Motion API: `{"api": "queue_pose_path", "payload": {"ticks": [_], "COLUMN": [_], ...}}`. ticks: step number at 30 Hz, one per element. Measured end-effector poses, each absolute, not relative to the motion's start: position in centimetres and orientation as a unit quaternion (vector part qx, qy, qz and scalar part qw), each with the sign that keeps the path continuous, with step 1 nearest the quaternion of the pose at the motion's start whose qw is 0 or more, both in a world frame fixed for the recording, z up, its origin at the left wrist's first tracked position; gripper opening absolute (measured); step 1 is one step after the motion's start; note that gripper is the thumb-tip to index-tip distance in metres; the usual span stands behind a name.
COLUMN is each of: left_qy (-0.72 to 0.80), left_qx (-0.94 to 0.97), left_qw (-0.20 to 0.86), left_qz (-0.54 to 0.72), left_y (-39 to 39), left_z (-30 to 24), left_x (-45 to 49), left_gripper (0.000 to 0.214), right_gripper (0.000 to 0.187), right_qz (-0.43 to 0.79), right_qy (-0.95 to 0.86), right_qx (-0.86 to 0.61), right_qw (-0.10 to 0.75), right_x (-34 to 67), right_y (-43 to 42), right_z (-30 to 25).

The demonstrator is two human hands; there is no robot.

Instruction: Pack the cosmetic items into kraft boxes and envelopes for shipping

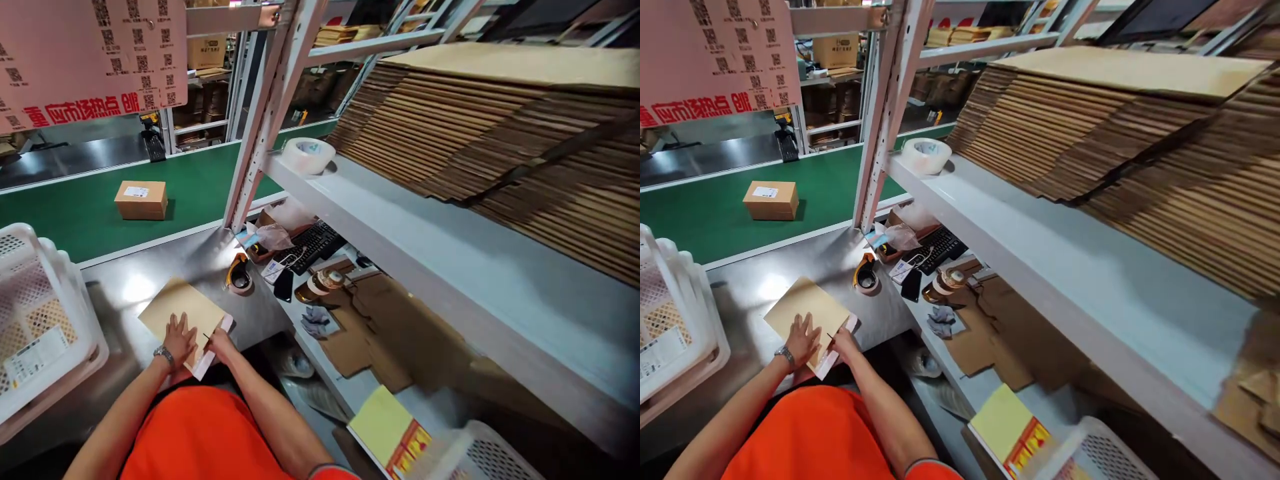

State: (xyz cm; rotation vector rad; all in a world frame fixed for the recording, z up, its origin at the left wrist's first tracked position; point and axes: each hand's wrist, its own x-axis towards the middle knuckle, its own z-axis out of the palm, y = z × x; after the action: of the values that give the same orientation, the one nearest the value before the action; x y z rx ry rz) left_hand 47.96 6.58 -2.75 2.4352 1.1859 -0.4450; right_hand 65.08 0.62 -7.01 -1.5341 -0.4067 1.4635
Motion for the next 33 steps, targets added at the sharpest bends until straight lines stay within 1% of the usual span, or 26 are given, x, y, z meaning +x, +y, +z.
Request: {"api": "queue_pose_path", "payload": {"ticks": [3, 6, 8, 12, 15, 18, 22, 27, 31, 33], "left_qy": [0.413, 0.406, 0.386, 0.327, 0.32, 0.327, 0.335, 0.348, 0.415, 0.425], "left_qx": [0.862, 0.862, 0.871, 0.884, 0.873, 0.866, 0.859, 0.857, 0.826, 0.821], "left_qw": [0.192, 0.175, 0.169, 0.168, 0.169, 0.175, 0.188, 0.184, 0.183, 0.178], "left_qz": [-0.223, -0.248, -0.253, -0.288, -0.326, -0.336, -0.339, -0.333, -0.334, -0.337], "left_y": [7.1, 7.6, 8.1, 9.3, 9.8, 10.0, 10.0, 10.0, 10.3, 10.4], "left_z": [-3.3, -3.7, -3.8, -4.1, -4.6, -4.9, -4.6, -4.5, -4.2, -3.7], "left_x": [48.1, 48.6, 49.1, 50.3, 51.0, 51.2, 51.2, 51.2, 51.4, 51.5], "left_gripper": [0.067, 0.077, 0.088, 0.114, 0.133, 0.142, 0.146, 0.145, 0.139, 0.137], "right_gripper": [0.02, 0.03, 0.033, 0.026, 0.022, 0.018, 0.014, 0.014, 0.016, 0.025], "right_qz": [0.523, 0.412, 0.366, 0.339, 0.328, 0.324, 0.325, 0.293, 0.239, 0.189], "right_qy": [-0.195, -0.233, -0.26, -0.303, -0.333, -0.361, -0.386, -0.39, -0.343, -0.29], "right_qx": [-0.72, -0.793, -0.818, -0.84, -0.844, -0.838, -0.825, -0.814, -0.826, -0.844], "right_qw": [0.413, 0.384, 0.36, 0.296, 0.263, 0.248, 0.256, 0.315, 0.379, 0.409], "right_x": [68.6, 71.8, 73.0, 73.9, 74.5, 75.2, 75.7, 75.3, 78.1, 81.8], "right_y": [-1.7, -2.3, -1.5, 0.8, 1.6, 1.8, 1.8, -0.2, -5.7, -10.4], "right_z": [-7.2, -7.2, -7.3, -7.5, -7.6, -7.4, -7.1, -6.1, -4.8, -4.1]}}
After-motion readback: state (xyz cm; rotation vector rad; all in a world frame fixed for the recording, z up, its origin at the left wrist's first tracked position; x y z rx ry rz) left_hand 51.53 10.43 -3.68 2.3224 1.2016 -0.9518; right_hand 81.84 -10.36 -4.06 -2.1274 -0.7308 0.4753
